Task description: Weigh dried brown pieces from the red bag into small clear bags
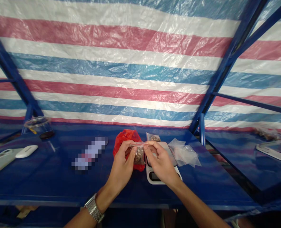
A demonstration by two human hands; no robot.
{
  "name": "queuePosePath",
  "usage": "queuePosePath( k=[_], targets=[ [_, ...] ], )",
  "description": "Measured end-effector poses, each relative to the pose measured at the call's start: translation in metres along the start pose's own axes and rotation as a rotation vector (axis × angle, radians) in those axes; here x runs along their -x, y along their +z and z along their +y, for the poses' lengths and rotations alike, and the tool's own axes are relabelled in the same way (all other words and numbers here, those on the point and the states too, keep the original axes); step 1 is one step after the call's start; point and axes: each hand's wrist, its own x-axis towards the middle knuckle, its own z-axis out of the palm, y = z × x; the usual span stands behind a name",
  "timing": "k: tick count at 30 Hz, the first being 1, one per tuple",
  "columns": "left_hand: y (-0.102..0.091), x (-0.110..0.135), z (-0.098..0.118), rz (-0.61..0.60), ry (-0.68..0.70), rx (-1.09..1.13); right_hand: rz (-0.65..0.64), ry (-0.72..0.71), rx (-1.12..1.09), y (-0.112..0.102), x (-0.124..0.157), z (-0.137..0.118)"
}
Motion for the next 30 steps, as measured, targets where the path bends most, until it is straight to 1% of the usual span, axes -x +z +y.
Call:
queuePosePath(
  k=[4, 7, 10, 11, 12, 15, 17, 18, 20, 22, 24, 28, 30],
  targets=[
    [-0.001, 0.0, 0.001, -0.029, -0.002, 0.034, 0.044, -0.037, 0.104, 0.0, 0.0, 0.0],
    [0.0, 0.001, -0.001, -0.029, -0.014, 0.046, 0.07, -0.063, 0.206, -0.008, -0.005, 0.004],
    [0.0, 0.001, -0.003, 0.04, -0.035, 0.013, 0.121, -0.033, 0.267, -0.031, -0.015, 0.013],
    [-0.001, 0.001, -0.003, 0.06, -0.047, 0.002, 0.177, -0.013, 0.286, -0.042, -0.019, 0.018],
    [-0.001, 0.001, -0.002, 0.071, -0.059, -0.004, 0.199, 0.005, 0.32, -0.052, -0.022, 0.024],
    [-0.004, 0.0, 0.0, 0.071, -0.073, -0.009, 0.168, 0.034, 0.492, -0.079, -0.027, 0.042],
    [-0.004, 0.0, 0.001, 0.077, -0.064, -0.013, 0.151, 0.015, 0.627, -0.089, -0.028, 0.051],
    [-0.003, 0.001, 0.0, 0.081, -0.059, -0.017, 0.167, -0.008, 0.69, -0.091, -0.028, 0.054],
    [-0.001, 0.001, -0.003, 0.086, -0.046, -0.03, 0.242, -0.059, 0.785, -0.094, -0.028, 0.057],
    [0.001, 0.001, -0.006, 0.083, -0.028, -0.057, 0.326, -0.091, 0.825, -0.094, -0.028, 0.055],
    [0.003, 0.002, -0.007, 0.074, -0.008, -0.096, 0.379, -0.107, 0.825, -0.095, -0.028, 0.052],
    [0.003, 0.006, -0.002, 0.024, 0.057, -0.2, 0.392, -0.133, 0.781, -0.095, -0.024, 0.041],
    [0.001, 0.009, 0.002, -0.03, 0.116, -0.298, 0.379, -0.142, 0.764, -0.093, -0.02, 0.036]
  ],
)
